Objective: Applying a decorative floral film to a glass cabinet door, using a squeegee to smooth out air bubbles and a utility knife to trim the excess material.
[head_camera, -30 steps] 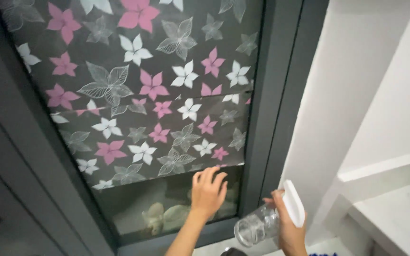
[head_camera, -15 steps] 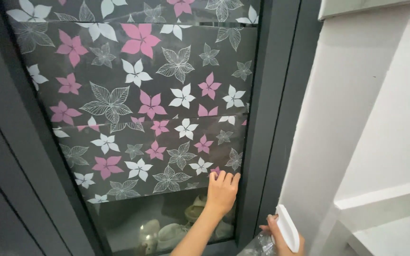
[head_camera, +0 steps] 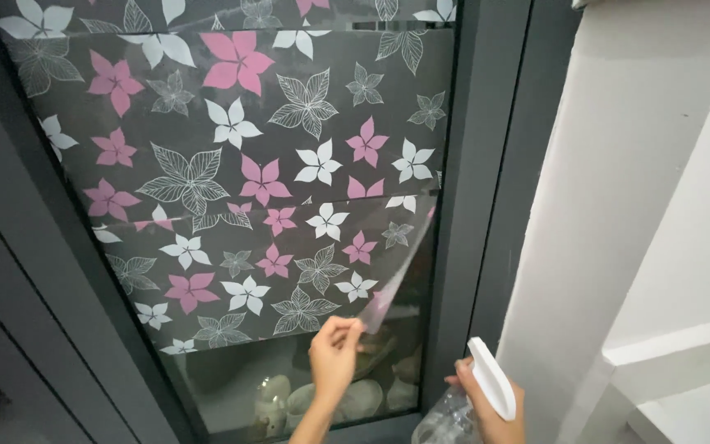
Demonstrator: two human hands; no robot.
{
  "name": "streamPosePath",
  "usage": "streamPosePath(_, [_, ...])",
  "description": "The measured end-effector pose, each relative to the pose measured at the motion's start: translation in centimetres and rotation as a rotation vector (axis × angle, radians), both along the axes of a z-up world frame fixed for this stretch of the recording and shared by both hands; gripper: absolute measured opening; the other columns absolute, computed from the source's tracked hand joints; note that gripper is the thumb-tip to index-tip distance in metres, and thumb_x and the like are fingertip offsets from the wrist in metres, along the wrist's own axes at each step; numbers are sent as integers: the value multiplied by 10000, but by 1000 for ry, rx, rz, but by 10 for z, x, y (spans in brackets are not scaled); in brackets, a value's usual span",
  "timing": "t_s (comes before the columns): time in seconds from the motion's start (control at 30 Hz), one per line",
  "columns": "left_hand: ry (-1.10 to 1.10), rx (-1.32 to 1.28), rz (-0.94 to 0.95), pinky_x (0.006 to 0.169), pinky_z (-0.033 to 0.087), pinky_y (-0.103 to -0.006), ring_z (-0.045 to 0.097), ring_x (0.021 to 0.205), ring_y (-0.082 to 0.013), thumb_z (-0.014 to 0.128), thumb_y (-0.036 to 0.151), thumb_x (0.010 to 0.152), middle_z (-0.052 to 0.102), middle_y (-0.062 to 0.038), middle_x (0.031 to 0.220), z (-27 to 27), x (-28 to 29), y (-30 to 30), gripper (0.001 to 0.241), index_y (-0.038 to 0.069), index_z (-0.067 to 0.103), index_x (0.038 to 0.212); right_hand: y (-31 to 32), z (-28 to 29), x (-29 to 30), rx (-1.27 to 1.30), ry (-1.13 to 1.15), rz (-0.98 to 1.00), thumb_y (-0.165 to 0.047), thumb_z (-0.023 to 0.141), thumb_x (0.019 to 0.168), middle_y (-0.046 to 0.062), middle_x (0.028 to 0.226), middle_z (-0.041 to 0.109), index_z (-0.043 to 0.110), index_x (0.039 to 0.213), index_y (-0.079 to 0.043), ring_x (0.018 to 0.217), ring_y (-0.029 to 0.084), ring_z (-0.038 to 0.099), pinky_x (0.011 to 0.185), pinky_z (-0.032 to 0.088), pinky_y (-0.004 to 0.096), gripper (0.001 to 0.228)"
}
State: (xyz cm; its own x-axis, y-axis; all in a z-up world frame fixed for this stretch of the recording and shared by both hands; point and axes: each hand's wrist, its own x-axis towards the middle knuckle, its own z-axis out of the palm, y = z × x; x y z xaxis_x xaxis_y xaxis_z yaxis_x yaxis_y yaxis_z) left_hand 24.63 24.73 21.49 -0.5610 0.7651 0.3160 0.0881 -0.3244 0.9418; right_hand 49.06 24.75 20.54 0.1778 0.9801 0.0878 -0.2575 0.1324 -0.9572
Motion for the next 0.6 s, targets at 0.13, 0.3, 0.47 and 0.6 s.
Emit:
streamPosePath(0.13, [-254,50,5,619,497,-272,670,726,-160,687,40,933,842,-191,991,-34,-32,-4,74,-27,693,965,-1,47,-12,87,-118,81,-129,769,833,193,770,748,777,971,110,754,281,756,669,486,326,276])
streamPosePath(0.3, [-448,-24,59,499,346,-226,546,610,-154,717,84,931,826,-163,1005,-35,-32,-14,103,8,707,1001,15,89,-29,336,-263,120,-135,758,842,110,637,741,765,823,43,579,169,659,556,481,271,179])
streamPosePath(0.47, [-509,-77,56,531,346,-234,534,648,-151,700,108,952,823,-156,1055,-20,-25,-21,117,23,699,1032,18,104,-35,495,-289,194,-121,747,844,91,641,754,730,801,22,542,138,635,497,466,253,150])
streamPosePath(0.6, [-519,-100,49,554,357,-257,546,663,-160,692,113,958,822,-145,1060,-20,-25,-22,127,17,711,1038,16,69,-36,422,-351,216,-126,795,812,67,695,748,767,883,-7,612,150,676,606,533,276,142])
